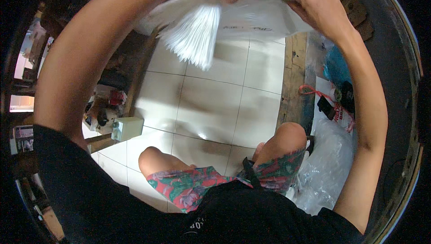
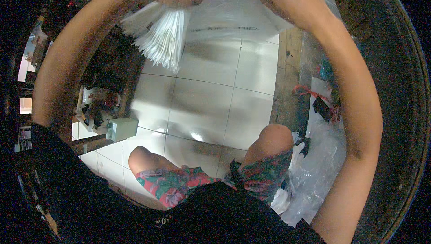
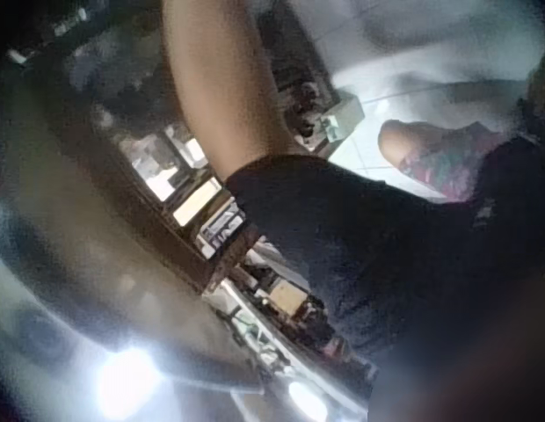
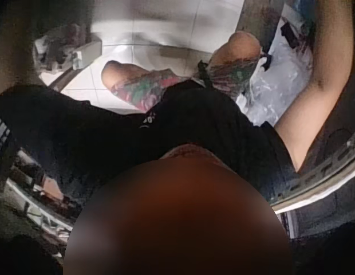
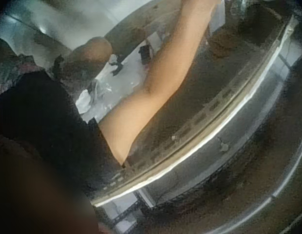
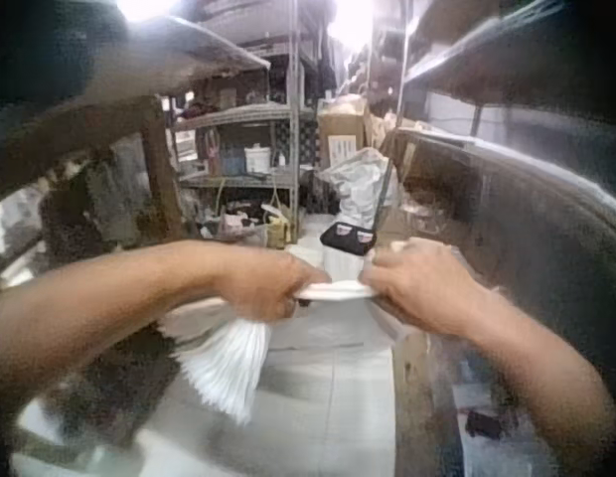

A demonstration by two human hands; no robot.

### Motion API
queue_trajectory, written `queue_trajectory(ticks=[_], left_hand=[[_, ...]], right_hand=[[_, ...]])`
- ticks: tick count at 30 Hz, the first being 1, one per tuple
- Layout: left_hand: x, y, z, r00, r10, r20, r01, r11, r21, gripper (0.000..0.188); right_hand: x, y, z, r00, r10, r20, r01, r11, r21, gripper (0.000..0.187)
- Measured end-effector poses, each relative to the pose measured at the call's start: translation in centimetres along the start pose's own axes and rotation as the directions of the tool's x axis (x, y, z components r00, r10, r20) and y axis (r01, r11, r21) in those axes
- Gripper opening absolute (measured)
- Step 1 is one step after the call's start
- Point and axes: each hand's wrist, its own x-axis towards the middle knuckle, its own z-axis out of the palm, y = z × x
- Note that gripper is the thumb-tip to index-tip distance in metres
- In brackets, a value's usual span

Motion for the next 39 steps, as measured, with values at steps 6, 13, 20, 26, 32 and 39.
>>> queue_trajectory(ticks=[6, 13, 20, 26, 32, 39], left_hand=[[1.6, 0.6, 17.9, 0.983, 0.161, -0.09, -0.157, 0.986, 0.056, 0.057], [6.0, 1.8, 44.7, 0.968, 0.139, 0.208, -0.115, 0.986, -0.12, 0.022], [2.0, 6.5, 50.1, 0.991, 0.058, -0.118, -0.073, 0.99, -0.125, 0.02], [-0.4, 9.0, 49.4, 0.783, -0.07, -0.618, 0.007, 0.995, -0.103, 0.04], [-3.4, 10.8, 51.4, 0.502, -0.582, -0.64, 0.592, 0.77, -0.236, 0.068], [-2.6, 9.1, 57.2, -0.041, -0.938, -0.344, 0.123, 0.337, -0.933, 0.079]], right_hand=[[-8.3, -10.5, 5.9, 0.961, -0.04, 0.274, -0.01, 0.983, 0.182, 0.033], [-20.5, -27.9, 21.9, 0.918, -0.264, 0.297, 0.044, 0.811, 0.584, 0.015], [-24.3, -33.1, 19.7, 0.92, -0.155, 0.359, -0.14, 0.727, 0.672, 0.012], [-23.2, -30.1, 19.4, 0.947, -0.169, 0.273, -0.092, 0.672, 0.735, 0.034], [-22.5, -27.8, 18.7, 0.889, -0.214, 0.406, -0.185, 0.643, 0.744, 0.036], [-21.8, -26.5, 18.9, 0.864, -0.23, 0.448, -0.215, 0.635, 0.742, 0.036]])
